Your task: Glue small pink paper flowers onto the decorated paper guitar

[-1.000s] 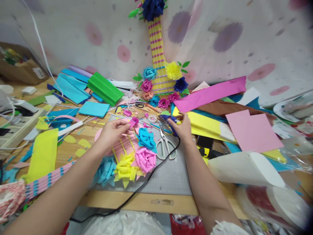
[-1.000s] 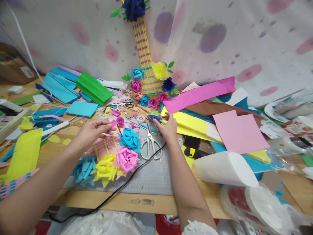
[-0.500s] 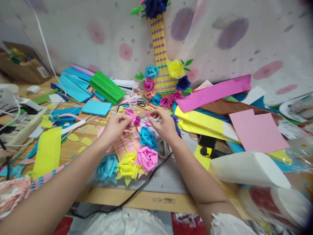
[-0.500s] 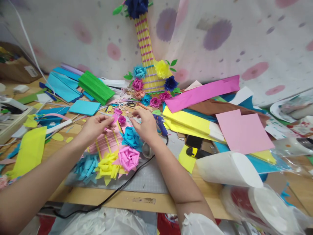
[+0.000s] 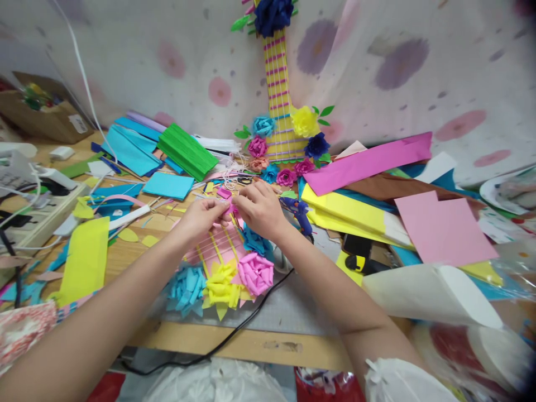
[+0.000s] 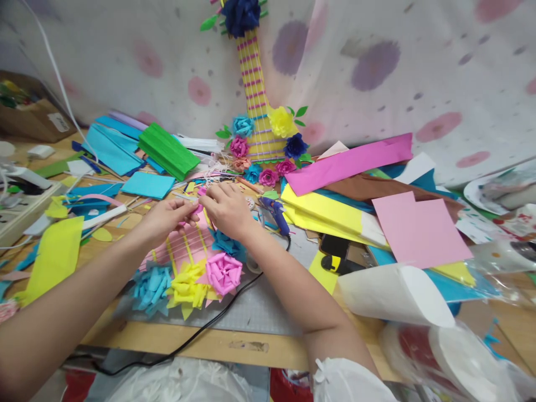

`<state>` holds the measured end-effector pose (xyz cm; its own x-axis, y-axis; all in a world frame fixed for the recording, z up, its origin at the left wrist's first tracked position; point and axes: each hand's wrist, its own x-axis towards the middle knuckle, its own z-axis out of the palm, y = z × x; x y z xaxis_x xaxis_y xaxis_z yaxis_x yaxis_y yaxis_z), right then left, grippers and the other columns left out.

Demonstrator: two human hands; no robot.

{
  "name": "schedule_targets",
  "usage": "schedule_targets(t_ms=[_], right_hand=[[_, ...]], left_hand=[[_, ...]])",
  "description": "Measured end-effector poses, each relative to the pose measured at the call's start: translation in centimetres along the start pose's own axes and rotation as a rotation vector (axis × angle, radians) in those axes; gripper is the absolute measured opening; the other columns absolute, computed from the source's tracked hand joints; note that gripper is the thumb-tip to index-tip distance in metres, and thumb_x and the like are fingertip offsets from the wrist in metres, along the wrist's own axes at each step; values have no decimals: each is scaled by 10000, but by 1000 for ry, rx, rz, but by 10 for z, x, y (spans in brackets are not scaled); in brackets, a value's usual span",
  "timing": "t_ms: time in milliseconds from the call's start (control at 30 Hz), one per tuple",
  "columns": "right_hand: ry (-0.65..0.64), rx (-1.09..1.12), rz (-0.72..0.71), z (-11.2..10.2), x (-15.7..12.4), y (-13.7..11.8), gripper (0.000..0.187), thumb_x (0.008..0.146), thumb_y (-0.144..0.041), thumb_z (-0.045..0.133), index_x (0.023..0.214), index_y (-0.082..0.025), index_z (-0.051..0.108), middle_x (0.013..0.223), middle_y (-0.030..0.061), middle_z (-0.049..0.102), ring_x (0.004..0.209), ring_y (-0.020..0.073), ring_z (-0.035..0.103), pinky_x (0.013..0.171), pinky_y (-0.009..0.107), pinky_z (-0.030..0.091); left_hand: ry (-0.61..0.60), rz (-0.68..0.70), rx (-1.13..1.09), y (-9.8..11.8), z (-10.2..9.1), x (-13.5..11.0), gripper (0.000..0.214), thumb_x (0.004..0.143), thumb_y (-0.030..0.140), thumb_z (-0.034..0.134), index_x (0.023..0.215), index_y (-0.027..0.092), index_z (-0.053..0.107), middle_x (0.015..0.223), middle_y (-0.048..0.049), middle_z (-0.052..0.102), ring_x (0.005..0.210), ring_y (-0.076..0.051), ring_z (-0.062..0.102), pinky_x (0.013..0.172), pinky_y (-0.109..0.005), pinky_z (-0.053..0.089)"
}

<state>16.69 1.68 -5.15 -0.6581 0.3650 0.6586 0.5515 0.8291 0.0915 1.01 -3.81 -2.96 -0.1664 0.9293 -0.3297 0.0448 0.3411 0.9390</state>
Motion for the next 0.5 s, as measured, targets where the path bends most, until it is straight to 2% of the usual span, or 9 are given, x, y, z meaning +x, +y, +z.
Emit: schedule_targets(t_ms=[200, 333, 500], right_hand=[[17, 33, 13, 0, 0, 0, 231, 940, -248, 436, 813, -208, 625, 858, 58, 602, 832, 196, 433, 748, 347, 314], [-30, 102, 64, -2, -3, 2, 247, 940, -271, 425, 804, -221, 625, 863, 59, 601, 847, 201, 454, 769, 358, 331], [-19, 249, 207, -10, -10, 8, 172, 891, -229, 493, 786, -221, 629, 855, 62, 589, 848, 204, 486, 782, 373, 367]], left_hand=[[-57, -2, 46, -3, -4, 2, 355, 615, 464, 738, 602, 150, 573, 563, 4, 627, 434, -57, 498, 393, -160, 314], [-80, 34, 82, -2, -8, 1, 377, 600, 509, 727, 605, 163, 578, 585, -4, 636, 453, -72, 500, 402, -174, 303], [-23, 164, 266, -6, -23, 9, 306, 634, 482, 684, 575, 192, 604, 499, 12, 575, 441, -98, 448, 456, -225, 314]])
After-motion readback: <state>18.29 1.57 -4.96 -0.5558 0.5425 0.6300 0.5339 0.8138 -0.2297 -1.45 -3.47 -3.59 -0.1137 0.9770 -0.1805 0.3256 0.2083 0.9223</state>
